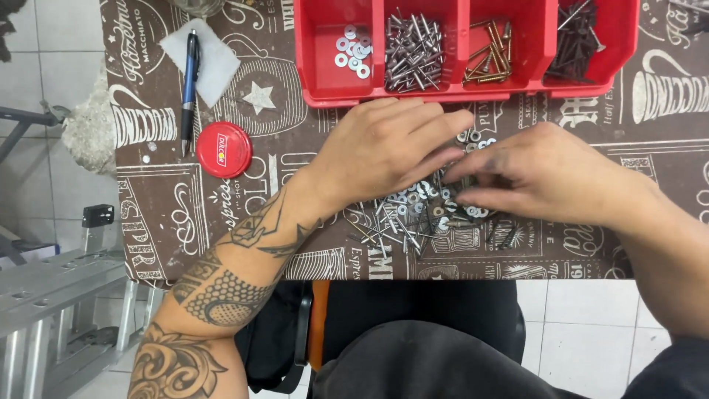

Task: The person sorts screws and washers from a mixed pile on the table into a red compartmentalized organizer. They pick up individual screws and washers, place washers into the leftmost compartment, and distribute screws into the other compartments by type.

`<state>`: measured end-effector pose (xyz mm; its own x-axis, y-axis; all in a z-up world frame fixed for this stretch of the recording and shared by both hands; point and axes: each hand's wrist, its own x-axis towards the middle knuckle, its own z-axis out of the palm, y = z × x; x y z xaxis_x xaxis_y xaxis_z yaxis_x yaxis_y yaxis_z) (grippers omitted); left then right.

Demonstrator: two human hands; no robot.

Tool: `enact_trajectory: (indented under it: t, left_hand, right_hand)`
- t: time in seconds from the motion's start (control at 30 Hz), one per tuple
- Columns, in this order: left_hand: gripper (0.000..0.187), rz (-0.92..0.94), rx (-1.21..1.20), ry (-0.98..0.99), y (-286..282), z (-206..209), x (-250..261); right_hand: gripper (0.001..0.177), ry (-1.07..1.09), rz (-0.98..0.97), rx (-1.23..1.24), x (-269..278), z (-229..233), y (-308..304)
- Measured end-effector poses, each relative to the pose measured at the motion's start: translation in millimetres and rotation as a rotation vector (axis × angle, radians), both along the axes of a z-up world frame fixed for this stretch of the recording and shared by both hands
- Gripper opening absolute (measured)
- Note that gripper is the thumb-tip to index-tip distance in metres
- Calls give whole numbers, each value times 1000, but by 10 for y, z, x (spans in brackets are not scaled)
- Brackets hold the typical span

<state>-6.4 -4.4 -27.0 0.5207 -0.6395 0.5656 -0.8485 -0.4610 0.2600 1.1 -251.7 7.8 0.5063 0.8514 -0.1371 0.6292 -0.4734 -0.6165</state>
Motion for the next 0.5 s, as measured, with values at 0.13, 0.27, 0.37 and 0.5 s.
enact_trajectory:
  t: [0.13, 0.27, 0.37, 0.5]
  left_hand:
    - [25, -15, 21, -27, -17, 2, 10]
    - [17, -63, -10, 5, -31, 5, 11]
    - [18, -92, 17, 14, -48, 17, 0]
    - [21, -40, 30, 10, -51, 25, -21]
  right_hand:
    - [22, 214, 26, 1, 2, 64, 3]
    - [34, 24, 167, -127, -38, 22, 24]
    - [32, -49, 156, -194, -65, 4, 41]
    - [20, -101, 112, -229, -61, 213, 132]
